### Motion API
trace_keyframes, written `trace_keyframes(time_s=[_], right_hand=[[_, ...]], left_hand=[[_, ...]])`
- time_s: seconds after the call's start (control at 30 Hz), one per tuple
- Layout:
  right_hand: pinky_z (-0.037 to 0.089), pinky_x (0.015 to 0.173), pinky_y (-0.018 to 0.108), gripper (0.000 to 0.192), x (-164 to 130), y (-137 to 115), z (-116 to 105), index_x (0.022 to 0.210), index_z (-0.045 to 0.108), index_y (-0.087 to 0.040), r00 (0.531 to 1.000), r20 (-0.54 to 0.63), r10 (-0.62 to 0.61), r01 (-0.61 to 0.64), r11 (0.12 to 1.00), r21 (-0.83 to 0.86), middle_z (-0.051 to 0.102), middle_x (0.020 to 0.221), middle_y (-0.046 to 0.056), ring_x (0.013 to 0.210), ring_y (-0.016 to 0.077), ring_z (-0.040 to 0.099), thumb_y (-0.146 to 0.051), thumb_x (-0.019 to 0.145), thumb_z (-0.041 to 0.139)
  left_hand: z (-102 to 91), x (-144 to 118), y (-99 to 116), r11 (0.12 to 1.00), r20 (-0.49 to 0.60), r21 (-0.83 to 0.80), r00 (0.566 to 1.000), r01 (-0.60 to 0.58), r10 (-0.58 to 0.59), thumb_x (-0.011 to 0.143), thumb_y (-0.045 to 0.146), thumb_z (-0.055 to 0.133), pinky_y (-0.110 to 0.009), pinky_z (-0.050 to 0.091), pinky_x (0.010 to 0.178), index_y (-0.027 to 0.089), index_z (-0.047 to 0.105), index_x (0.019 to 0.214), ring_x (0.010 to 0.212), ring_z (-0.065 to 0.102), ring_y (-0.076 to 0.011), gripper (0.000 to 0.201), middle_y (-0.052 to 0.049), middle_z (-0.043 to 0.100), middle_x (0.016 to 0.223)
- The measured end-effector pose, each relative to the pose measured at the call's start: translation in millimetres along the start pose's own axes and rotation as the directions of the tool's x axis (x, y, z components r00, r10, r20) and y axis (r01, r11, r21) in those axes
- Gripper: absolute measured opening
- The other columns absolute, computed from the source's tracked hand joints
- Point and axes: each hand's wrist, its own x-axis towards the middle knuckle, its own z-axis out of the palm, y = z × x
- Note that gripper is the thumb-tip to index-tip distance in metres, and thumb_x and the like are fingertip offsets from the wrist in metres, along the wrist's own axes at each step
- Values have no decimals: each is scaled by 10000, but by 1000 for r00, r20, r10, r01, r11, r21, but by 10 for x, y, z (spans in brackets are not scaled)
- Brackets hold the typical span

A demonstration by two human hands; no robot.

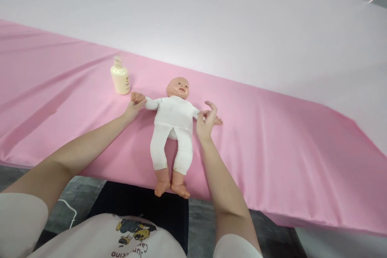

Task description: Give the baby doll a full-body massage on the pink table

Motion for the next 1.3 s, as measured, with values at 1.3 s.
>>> trace_keyframes(time_s=[1.3], right_hand=[[605, 835, 370, 242, -243, -827, 1021, 1148, 641, -248, 653, 563, -506, 478, 852, 212, 663, 1117, 97, 1014, 207, 667, -206, 986, 465]], left_hand=[[158, -319, 168, 678, 354, 605, 904, -418, 241, 874, 286, 532, -263, 475, 681, 196, 604, 912, 690, 562, -137, 122, -6, 642, 781]])
